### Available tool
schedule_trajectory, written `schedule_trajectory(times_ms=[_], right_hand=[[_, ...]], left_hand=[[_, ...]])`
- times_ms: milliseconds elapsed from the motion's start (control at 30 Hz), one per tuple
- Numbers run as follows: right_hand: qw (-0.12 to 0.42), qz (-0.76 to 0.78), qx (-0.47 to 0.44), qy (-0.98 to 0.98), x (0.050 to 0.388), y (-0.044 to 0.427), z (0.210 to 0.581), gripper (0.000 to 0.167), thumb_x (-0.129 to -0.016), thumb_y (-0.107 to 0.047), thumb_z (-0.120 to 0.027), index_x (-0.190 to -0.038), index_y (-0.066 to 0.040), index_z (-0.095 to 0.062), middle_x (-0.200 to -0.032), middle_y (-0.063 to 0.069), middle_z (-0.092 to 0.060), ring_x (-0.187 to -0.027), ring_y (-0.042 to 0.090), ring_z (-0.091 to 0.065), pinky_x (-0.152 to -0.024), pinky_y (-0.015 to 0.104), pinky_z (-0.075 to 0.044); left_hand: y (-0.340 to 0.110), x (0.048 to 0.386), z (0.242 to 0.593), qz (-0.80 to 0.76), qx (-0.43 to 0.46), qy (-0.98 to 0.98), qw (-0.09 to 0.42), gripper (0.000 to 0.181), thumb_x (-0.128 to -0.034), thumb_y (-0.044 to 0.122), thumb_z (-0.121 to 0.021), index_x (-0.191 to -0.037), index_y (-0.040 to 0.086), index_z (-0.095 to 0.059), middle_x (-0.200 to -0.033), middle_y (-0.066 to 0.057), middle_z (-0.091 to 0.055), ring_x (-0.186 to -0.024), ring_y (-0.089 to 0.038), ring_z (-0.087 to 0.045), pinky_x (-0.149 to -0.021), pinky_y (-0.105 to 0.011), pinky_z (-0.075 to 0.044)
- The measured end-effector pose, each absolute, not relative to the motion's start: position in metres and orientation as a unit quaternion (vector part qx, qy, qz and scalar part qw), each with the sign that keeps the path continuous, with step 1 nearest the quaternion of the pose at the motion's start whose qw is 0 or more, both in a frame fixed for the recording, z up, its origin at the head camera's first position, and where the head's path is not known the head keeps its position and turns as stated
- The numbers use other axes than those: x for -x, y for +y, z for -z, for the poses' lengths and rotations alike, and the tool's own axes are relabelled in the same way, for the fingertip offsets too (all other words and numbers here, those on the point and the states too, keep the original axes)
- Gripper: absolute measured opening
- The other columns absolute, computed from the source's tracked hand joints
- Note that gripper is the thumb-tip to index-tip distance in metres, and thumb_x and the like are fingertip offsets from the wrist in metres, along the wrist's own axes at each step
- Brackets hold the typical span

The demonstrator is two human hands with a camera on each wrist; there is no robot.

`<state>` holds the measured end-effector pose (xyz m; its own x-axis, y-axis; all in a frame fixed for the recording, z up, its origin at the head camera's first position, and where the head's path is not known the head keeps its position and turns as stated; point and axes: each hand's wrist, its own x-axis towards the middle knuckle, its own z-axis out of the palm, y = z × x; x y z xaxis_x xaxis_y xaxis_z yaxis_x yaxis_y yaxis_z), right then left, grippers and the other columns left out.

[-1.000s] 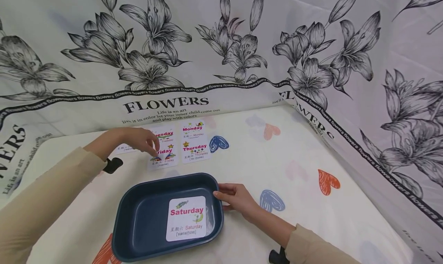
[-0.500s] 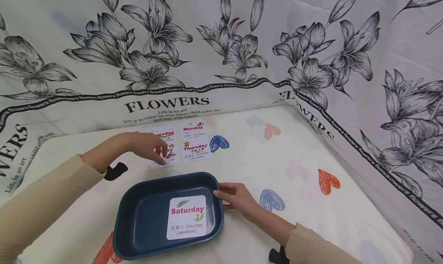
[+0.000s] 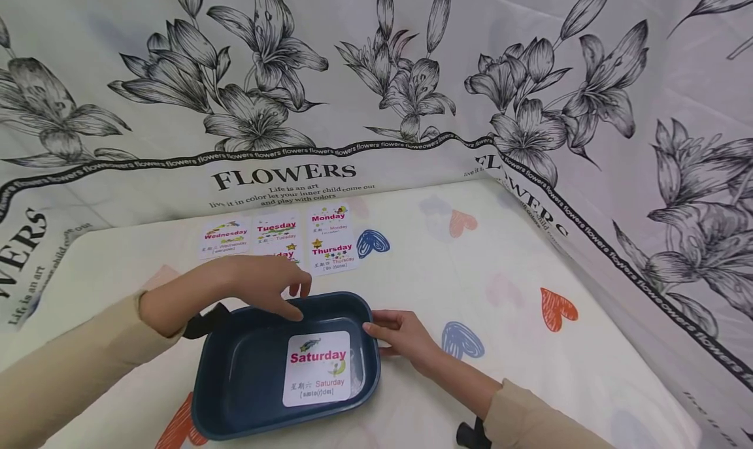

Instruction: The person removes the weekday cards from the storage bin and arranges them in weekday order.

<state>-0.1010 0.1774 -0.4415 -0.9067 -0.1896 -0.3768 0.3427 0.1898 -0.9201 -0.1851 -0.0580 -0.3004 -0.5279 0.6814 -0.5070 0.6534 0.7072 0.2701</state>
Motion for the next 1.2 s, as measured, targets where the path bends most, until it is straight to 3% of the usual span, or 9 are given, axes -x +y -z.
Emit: schedule_trajectory(times_ms=[433, 567, 767, 933, 1033, 1200], right_hand=[[0.206, 0.636, -0.056, 0.742, 0.101, 0.177, 0.441, 0.057, -0.083, -0.031, -0.068, -0.126, 0.003, -0.053, -0.121, 0.019, -0.059, -0.104, 0.027, -0.062, -0.075, 0.038, -0.054], [0.207, 0.638, -0.054, 0.74, 0.1, 0.178, 0.442, 0.056, -0.084, -0.031, -0.067, -0.125, 0.003, -0.053, -0.12, 0.019, -0.059, -0.104, 0.027, -0.062, -0.075, 0.038, -0.054], [0.21, 0.64, -0.048, 0.737, 0.1, 0.179, 0.442, 0.056, -0.085, -0.031, -0.066, -0.126, 0.003, -0.052, -0.121, 0.018, -0.059, -0.104, 0.027, -0.062, -0.075, 0.039, -0.054], [0.209, 0.639, -0.05, 0.739, 0.1, 0.179, 0.443, 0.056, -0.085, -0.031, -0.066, -0.126, 0.004, -0.052, -0.121, 0.018, -0.059, -0.104, 0.027, -0.062, -0.075, 0.039, -0.054], [0.209, 0.638, -0.052, 0.739, 0.1, 0.179, 0.443, 0.057, -0.084, -0.032, -0.066, -0.127, 0.004, -0.052, -0.121, 0.019, -0.059, -0.105, 0.027, -0.061, -0.075, 0.039, -0.054], [0.211, 0.642, -0.047, 0.736, 0.1, 0.179, 0.442, 0.057, -0.085, -0.032, -0.065, -0.127, 0.004, -0.051, -0.122, 0.019, -0.059, -0.106, 0.027, -0.061, -0.075, 0.038, -0.054]], left_hand=[[-0.047, 0.168, 0.309, -0.034, -0.375, 0.876, 0.303, 0.028, -0.0776, 0.036, -0.071, -0.095, 0.016, -0.062, -0.071, 0.004, -0.055, -0.066, -0.013, -0.052, -0.061, -0.028, -0.044], [-0.042, 0.163, 0.324, -0.041, -0.387, 0.866, 0.314, 0.033, -0.0759, 0.036, -0.073, -0.099, 0.015, -0.064, -0.073, 0.006, -0.058, -0.065, -0.01, -0.054, -0.061, -0.025, -0.047], [-0.038, 0.153, 0.339, -0.052, -0.389, 0.854, 0.341, 0.042, -0.0688, 0.036, -0.078, -0.104, 0.017, -0.065, -0.088, 0.002, -0.065, -0.069, -0.009, -0.056, -0.065, -0.026, -0.052], [-0.038, 0.152, 0.35, -0.067, -0.396, 0.848, 0.347, 0.042, -0.0668, 0.036, -0.08, -0.102, 0.018, -0.065, -0.084, 0.002, -0.063, -0.066, -0.009, -0.055, -0.059, -0.021, -0.049], [-0.037, 0.149, 0.362, -0.043, -0.411, 0.857, 0.309, 0.045, -0.0651, 0.04, -0.08, -0.102, 0.02, -0.065, -0.087, 0.003, -0.062, -0.065, -0.008, -0.053, -0.057, -0.02, -0.048], [-0.031, 0.141, 0.383, 0.045, -0.44, 0.873, 0.205, 0.062, -0.0606, 0.055, -0.078, -0.111, 0.022, -0.063, -0.101, 0.001, -0.061, -0.078, -0.012, -0.054, -0.066, -0.029, -0.051]])
